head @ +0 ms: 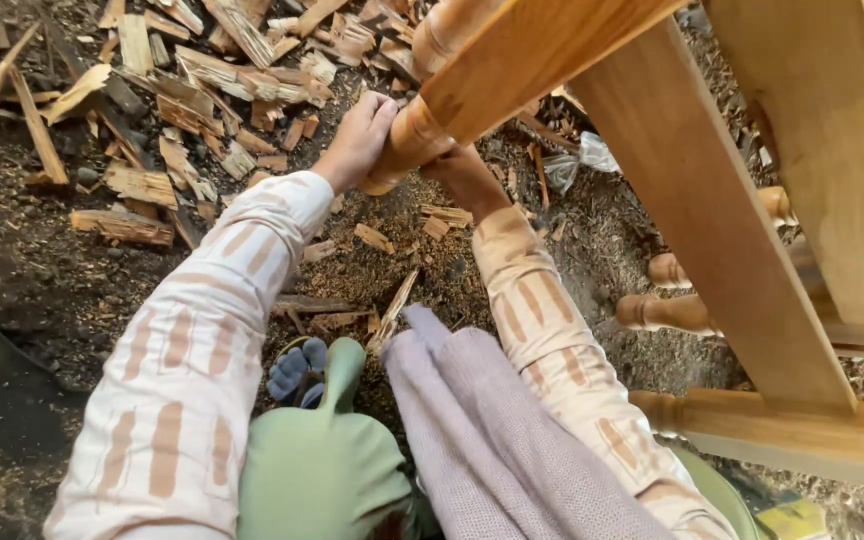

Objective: The person sits on the ground and sands the legs and frame of a wooden chair using a sanding block. They work on the rounded legs and the connecting horizontal rails, smoothing the wood surfaces.

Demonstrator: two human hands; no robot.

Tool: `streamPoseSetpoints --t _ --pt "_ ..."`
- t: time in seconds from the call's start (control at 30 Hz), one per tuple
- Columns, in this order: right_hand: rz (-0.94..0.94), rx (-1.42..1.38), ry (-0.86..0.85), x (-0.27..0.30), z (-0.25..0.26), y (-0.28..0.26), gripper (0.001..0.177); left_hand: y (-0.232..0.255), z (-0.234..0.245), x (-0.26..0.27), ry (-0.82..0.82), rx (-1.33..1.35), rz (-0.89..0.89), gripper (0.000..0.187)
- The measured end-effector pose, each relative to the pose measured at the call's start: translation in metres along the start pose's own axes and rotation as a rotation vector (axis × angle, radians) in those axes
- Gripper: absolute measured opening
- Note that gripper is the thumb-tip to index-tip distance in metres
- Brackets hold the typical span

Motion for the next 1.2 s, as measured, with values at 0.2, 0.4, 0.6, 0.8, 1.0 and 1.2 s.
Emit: streamPoseSetpoints --t 0.2,0.4,0.6,0.8,1.0,1.2 --pt "0.026 0.039 -0.007 0.008 -0.024 -0.002 0.064 -0.02 0.003 0.0 0.003 0.029 -0.011 0.032" --pt "0.17 -0.029 0.028 0.053 -0.058 -0.012 0.089 0.009 0.01 0.024 -0.028 0.238 0.128 0.046" --pt "0.152 -0.06 0.085 0.036 -0.054 -0.014 0.07 0.016 0.007 0.034 -0.048 0.481 0.143 0.065" --pt "0.149 -0.095 0.064 0.049 -0.059 -0.009 0.088 0.008 0.005 0.042 0.025 0.441 0.139 0.058" --pt "0.154 -0.153 0.09 0.042 -0.034 0.014 0.092 0.002 -0.004 0.036 -0.049 0.518 0.092 0.063" --pt "0.168 -0.27 0.183 0.048 -0.035 0.027 0.099 0.009 -0.02 0.037 -0.126 0.36 -0.015 0.058"
Point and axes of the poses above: each hand's wrist, its own x-axis away from the middle knuckle, its own z-axis out of the back of the hand, y = z × x, the point moved 7 cm from there along -x, towards the middle knuckle, and after that the axes turned 5 degrees about -x, right-handed, at the moved point
